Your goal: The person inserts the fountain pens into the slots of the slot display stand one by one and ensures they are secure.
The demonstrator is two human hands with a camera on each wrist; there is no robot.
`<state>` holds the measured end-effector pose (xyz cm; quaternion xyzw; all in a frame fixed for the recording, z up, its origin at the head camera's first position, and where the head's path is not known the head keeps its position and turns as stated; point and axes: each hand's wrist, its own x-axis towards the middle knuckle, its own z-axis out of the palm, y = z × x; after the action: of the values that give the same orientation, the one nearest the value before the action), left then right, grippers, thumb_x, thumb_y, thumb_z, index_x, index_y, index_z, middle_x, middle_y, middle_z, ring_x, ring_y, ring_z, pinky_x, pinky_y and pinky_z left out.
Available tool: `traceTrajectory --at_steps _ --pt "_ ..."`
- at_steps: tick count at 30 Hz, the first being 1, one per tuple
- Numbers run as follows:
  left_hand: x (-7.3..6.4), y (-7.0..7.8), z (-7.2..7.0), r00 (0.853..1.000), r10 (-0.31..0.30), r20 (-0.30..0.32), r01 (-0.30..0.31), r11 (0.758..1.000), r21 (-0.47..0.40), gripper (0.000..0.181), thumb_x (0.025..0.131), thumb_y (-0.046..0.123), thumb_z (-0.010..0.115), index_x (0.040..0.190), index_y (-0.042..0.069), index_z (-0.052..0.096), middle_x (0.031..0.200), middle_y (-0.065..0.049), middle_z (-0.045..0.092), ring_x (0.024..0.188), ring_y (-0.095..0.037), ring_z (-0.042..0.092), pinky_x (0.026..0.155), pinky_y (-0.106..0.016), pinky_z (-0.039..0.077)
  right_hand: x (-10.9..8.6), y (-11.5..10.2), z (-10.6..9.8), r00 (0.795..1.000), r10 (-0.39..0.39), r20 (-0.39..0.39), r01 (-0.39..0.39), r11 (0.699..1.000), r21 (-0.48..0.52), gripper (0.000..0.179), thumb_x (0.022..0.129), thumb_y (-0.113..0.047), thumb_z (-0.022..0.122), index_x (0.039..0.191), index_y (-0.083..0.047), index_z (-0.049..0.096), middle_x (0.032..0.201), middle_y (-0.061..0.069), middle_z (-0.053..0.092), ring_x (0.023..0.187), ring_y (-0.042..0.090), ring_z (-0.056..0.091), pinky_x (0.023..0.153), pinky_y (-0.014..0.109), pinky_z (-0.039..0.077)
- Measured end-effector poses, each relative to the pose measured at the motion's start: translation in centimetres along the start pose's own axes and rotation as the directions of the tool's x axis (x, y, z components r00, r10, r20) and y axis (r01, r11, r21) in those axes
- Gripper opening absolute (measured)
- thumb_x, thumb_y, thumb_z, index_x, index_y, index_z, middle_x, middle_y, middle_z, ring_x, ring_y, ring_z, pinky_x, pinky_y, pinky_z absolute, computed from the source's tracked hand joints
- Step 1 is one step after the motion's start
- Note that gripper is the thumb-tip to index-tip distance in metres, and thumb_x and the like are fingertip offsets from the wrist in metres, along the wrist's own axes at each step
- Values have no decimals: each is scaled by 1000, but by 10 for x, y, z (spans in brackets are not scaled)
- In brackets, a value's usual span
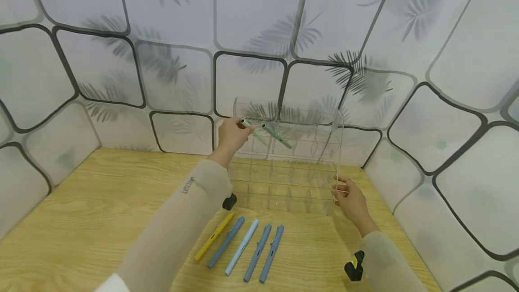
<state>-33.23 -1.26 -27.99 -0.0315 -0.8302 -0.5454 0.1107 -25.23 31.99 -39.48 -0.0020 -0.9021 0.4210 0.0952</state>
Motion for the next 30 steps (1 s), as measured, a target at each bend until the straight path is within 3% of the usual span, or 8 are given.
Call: traceTrajectory --at_steps 4,11,19,30 --pt "2 -2 1 1000 5 -3 -5 1000 29 26 91 17 67 113 3 67 91 -13 66 76 -24 67 62 -27 54 1 -1 1 1000 0 -5 0 1000 6 44 95 -4 57 136 1 43 119 29 57 101 38 61 71 34 58" --pt "2 -1 2 1000 -3 -16 3 1000 28 28 90 16 68 115 5 65 90 -11 66 73 -22 66 57 -27 52 1 0 1 1000 6 -11 -6 1000 3 43 95 -4 57 136 0 44 119 28 57 100 37 61 70 32 58" --pt "0 -3 -3 999 32 -24 -32 999 -21 31 88 16 71 116 6 65 100 -11 65 78 -24 66 65 -29 55 1 0 0 1000 5 -7 -5 1000 9 43 96 -4 57 137 0 44 120 28 57 101 37 61 71 33 58" --pt "5 -13 -22 997 72 38 -68 992 -103 39 86 18 74 120 2 62 113 -12 62 93 -26 63 75 -30 55 0 -1 0 1000 7 2 -7 1000 14 43 96 -4 57 136 1 43 120 28 57 101 37 61 71 33 57"
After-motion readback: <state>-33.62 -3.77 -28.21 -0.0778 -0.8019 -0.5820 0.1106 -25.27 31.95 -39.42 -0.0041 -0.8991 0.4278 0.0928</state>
